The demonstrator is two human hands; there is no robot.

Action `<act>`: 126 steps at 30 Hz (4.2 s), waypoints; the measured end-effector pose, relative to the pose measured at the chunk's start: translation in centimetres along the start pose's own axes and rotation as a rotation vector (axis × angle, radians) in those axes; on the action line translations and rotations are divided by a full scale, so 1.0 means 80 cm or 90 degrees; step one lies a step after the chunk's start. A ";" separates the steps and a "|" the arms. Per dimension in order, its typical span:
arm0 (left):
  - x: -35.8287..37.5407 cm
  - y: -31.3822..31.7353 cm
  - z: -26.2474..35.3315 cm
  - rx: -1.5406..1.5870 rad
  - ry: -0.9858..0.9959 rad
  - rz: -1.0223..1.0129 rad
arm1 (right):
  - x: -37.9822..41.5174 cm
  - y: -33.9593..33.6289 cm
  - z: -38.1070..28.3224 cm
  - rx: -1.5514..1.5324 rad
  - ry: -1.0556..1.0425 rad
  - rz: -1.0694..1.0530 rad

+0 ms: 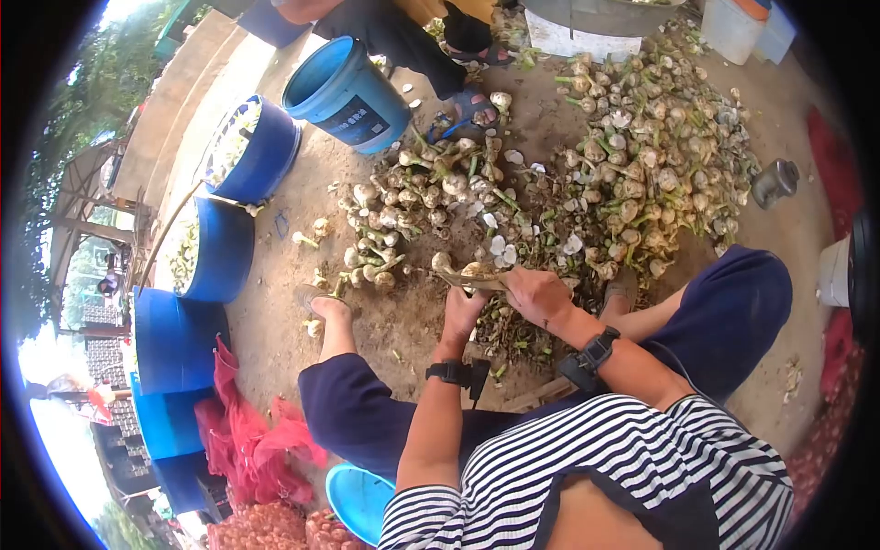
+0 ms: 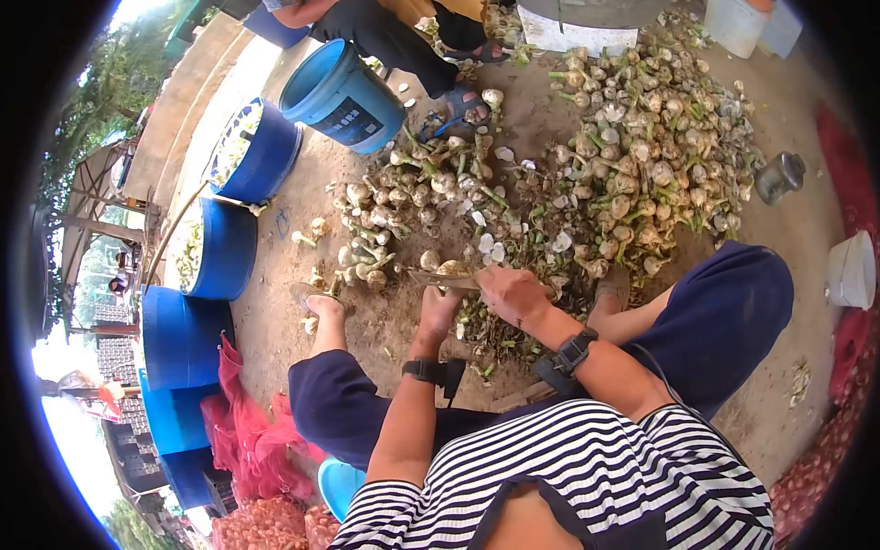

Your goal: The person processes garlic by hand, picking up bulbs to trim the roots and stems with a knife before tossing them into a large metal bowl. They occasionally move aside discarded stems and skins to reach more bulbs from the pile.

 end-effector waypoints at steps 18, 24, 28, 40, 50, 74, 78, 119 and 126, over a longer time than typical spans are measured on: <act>0.103 0.037 0.135 0.265 0.158 -0.038 | 0.081 0.035 0.087 0.002 0.392 -0.137; 0.072 -0.024 0.096 0.123 0.146 0.034 | 0.042 0.003 0.041 -0.126 0.328 -0.041; 0.073 -0.017 0.048 0.397 0.031 0.104 | 0.012 -0.014 0.006 -0.143 0.202 0.055; 0.034 0.007 0.045 0.586 -0.059 0.114 | 0.079 0.054 0.091 -0.112 0.501 -0.356; -0.209 -0.019 0.304 -0.042 0.256 -0.020 | 0.103 0.122 0.122 -0.298 0.674 -0.259; -0.049 0.009 -0.044 0.208 -0.128 0.055 | 0.011 0.047 0.058 -0.108 0.242 0.015; -0.011 0.015 -0.024 0.104 -0.024 0.004 | 0.006 0.017 0.019 -0.061 0.053 0.069; -0.112 0.118 0.175 0.030 0.299 -0.172 | 0.152 0.191 0.150 -0.261 0.444 -0.196; -0.156 -0.208 -0.201 -0.351 -0.023 0.500 | 0.104 0.153 0.115 -0.269 0.720 -0.399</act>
Point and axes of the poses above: each hand's wrist, its own x-axis away from the middle knuckle, its own y-axis out of the palm, z = x × y, the point moved 3 cm from there along -x, towards the middle knuckle, and after that the axes turned 6 degrees about z, right-handed, at the moved point
